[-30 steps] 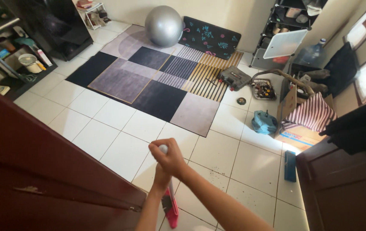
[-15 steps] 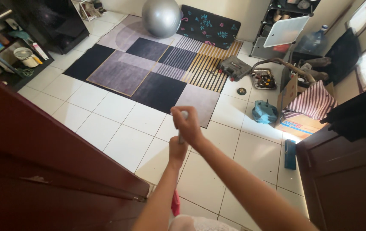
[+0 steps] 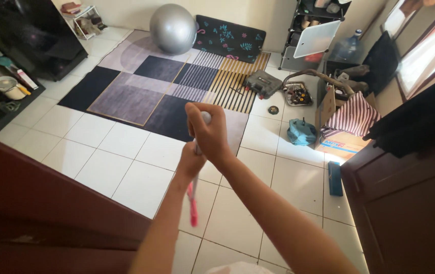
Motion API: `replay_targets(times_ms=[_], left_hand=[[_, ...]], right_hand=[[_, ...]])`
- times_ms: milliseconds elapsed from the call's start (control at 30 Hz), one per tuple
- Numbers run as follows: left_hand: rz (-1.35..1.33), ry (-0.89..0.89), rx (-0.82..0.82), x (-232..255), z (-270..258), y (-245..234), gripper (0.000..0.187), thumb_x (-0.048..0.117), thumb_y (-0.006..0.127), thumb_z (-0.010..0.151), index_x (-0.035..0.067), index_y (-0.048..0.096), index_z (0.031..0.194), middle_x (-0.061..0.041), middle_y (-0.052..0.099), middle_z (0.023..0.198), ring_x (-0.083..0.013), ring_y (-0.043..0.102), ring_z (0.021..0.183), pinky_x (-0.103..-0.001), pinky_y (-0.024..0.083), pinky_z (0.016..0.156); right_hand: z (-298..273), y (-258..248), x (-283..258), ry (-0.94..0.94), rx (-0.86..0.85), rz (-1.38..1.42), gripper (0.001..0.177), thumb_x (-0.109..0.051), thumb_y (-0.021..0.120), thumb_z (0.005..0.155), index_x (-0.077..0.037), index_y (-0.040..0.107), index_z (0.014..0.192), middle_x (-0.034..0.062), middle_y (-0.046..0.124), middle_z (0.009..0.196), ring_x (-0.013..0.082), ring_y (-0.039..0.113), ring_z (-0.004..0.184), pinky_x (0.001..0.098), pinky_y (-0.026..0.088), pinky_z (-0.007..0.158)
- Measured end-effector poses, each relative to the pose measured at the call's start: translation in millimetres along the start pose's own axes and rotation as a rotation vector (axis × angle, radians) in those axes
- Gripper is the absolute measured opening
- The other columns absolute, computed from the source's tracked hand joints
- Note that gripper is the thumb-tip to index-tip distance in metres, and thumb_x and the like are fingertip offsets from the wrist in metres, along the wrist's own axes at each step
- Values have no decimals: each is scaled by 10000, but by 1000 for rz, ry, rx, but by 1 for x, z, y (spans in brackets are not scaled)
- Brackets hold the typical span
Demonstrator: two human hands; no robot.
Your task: The recorder is sweeping the tiled floor in a hallway or room using a pink broom.
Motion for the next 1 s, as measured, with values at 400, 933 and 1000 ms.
replay_targets(times_ms=[400, 933, 1000], left_hand=[[149, -251, -20, -165, -50, 21, 183, 124, 676, 821, -41, 673, 742, -166, 665, 637, -198, 607, 612, -386, 479, 586], [-161, 59, -114, -106, 3, 72, 419, 227, 665, 973, 35, 500, 1307, -159, 589, 1278, -161, 559, 1177, -338, 493, 1002], [-126, 145, -112, -67, 7, 53, 429, 236, 652, 974, 24, 500, 1314, -158, 608, 1263, -163, 572, 1168, -341, 499, 987]], right_hand=[[-97, -8, 119, 167, 125, -225, 416, -177, 631, 1012, 44, 558, 667, 60, 504, 561, 81, 433, 579, 323, 367, 508], [-23, -1, 4, 23, -73, -404, 345, -162, 621, 970, 64, 594, 711, 121, 473, 544, 115, 422, 520, 336, 397, 488], [-14, -1, -8, -35, -6, -361, 359, -166, 619, 997, 66, 587, 725, 98, 422, 560, 95, 411, 567, 331, 365, 485]])
Point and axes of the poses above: each hand's wrist, its own z-axis towards the middle knuckle, its own y-axis out of the palm, x = y × z, the point moved 3 cm from there along z, towards the middle knuckle
